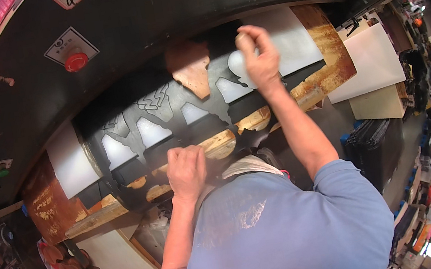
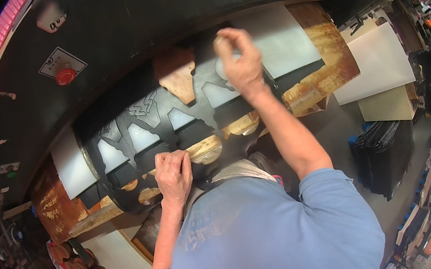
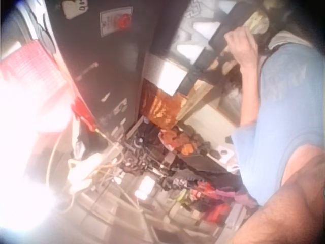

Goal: The person repeatedly feeds a black rubber sheet through a roller embossing machine using a wooden block to press a tree pattern into the material. They peel off the embossed shapes, discard the excess rubber, and continue the cycle with new sheets.

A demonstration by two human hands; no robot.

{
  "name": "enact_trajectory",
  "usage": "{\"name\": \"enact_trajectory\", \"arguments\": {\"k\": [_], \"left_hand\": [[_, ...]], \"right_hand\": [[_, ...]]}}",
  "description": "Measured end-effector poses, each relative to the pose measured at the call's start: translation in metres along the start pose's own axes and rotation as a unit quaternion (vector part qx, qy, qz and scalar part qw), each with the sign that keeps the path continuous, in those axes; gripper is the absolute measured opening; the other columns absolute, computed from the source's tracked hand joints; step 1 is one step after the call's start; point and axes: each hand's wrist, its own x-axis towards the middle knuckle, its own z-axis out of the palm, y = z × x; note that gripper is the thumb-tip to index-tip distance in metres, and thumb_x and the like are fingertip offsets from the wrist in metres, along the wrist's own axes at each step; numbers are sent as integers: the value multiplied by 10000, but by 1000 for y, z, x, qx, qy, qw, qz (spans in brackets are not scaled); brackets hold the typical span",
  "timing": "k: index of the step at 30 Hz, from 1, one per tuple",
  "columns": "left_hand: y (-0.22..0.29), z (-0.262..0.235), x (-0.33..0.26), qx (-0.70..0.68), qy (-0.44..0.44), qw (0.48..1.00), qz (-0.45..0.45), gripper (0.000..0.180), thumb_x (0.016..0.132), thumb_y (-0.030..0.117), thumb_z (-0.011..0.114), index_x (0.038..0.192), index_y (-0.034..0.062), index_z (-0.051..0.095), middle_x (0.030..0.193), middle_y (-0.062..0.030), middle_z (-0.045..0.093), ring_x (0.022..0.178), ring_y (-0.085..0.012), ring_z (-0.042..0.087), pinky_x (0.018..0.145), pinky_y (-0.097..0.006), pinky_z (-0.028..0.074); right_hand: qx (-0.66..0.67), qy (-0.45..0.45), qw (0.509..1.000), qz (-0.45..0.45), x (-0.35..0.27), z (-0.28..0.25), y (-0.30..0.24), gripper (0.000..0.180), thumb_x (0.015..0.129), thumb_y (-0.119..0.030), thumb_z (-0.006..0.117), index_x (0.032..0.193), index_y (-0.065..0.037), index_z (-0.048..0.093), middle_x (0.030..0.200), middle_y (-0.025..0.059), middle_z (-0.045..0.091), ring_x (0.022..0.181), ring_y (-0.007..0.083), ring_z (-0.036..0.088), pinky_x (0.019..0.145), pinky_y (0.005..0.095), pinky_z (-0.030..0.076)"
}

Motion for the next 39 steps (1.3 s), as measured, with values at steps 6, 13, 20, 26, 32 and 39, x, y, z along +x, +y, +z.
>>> {"name": "enact_trajectory", "arguments": {"k": [6, 13, 20, 26, 32, 39], "left_hand": [[2, -7, -4, 24, 21, 999, -34, 63, 890, 34, 788, 922, 48, 736, 916, -91, 744, 833, -320, 642, 748, -410, 543], [0, -9, -5, 70, 32, 997, -2, 34, 915, 70, 771, 925, 54, 742, 899, -104, 727, 861, -333, 633, 803, -431, 519], [37, 27, 6, 72, 31, 996, -46, 179, 945, 144, 753, 1102, 62, 731, 894, -95, 752, 866, -298, 686, 826, -425, 516], [38, 44, 4, 104, 42, 992, -65, 127, 957, 186, 745, 933, 62, 730, 849, -88, 735, 819, -301, 673, 784, -430, 519], [44, 46, 6, 101, 54, 991, -71, 147, 953, 186, 752, 889, 54, 741, 854, -99, 737, 824, -312, 671, 781, -442, 497], [45, 45, -13, 107, 28, 989, -96, 154, 920, 199, 776, 841, 74, 734, 836, -106, 730, 799, -314, 648, 745, -448, 475]], "right_hand": [[-107, 103, 974, -169, 89, -57, -27, 206, 1019, -203, 697, 1000, 1, 715, 825, 88, 721, 732, 194, 666, 732, 340, 545], [-73, 36, 994, 66, -36, -116, 0, 242, 1019, -216, 715, 971, 20, 738, 735, 34, 691, 711, 73, 595, 668, 300, 508], [-183, -51, 980, -61, -99, -109, 27, 67, 945, -73, 747, 941, -32, 695, 760, 67, 553, 637, 202, 533, 613, 343, 464], [-207, -109, 970, -68, -95, -113, 22, 60, 924, -67, 747, 962, -53, 702, 804, 62, 544, 705, 204, 550, 646, 343, 473], [-191, -135, 971, -38, -94, -117, 26, 59, 929, -79, 749, 963, -45, 715, 792, 52, 537, 689, 175, 537, 631, 321, 464], [-182, -154, 966, 104, -95, -116, 3, 169, 963, -144, 775, 916, 17, 750, 759, 1, 577, 669, 74, 486, 617, 261, 428]]}}
